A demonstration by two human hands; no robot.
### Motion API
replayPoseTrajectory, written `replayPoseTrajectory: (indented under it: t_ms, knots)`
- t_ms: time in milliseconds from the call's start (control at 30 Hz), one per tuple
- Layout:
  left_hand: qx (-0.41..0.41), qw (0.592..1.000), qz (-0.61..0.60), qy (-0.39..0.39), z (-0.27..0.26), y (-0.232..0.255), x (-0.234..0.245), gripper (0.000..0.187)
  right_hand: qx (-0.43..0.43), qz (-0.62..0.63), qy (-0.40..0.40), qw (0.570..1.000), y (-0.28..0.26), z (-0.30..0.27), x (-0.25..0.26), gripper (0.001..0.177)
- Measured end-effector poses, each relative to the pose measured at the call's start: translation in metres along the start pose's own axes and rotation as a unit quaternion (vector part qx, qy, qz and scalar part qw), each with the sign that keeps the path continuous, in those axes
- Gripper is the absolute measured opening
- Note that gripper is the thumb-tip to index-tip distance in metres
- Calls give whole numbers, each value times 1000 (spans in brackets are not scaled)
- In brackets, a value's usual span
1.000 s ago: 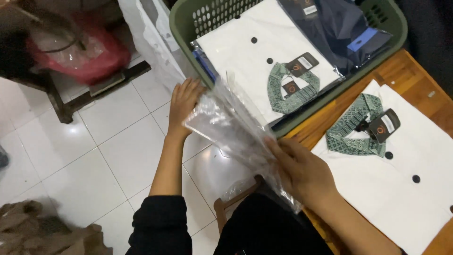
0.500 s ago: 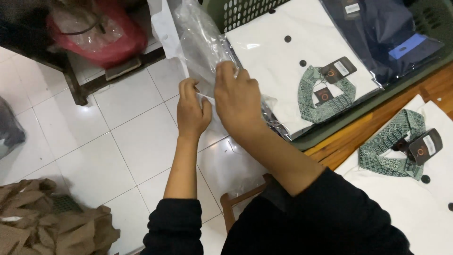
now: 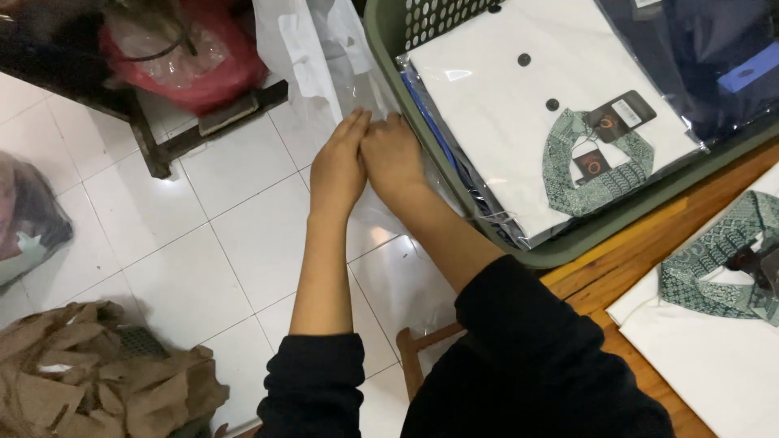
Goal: The person is packing folded white shirts into clear plastic bags, smoothing them out, and placing them into a basket.
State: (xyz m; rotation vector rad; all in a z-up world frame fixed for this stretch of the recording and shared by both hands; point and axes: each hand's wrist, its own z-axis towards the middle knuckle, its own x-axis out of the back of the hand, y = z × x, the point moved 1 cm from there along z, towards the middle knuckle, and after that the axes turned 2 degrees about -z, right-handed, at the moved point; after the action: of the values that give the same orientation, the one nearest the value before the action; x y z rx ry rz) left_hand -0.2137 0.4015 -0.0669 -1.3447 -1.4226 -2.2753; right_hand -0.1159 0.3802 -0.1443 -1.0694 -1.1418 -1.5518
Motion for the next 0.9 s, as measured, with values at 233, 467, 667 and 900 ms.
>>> replayPoseTrajectory:
  t_ms: [233,467,667,900]
  knots:
    - [94,990,10,-105,8,6,15,42,-18,179,258,949,2,-58,104,28]
    - [86,995,-55,11,11,2,-4,39,-43,112,85,989,-7,-77,80,43]
    - [54,995,-86,6,13,-9,-8,33,-130,328,-292,889,6,-8,-43,74]
    - [-9,990,-141,11,12,-13,-26,29,-101,257,9,961,2,-39,14,54]
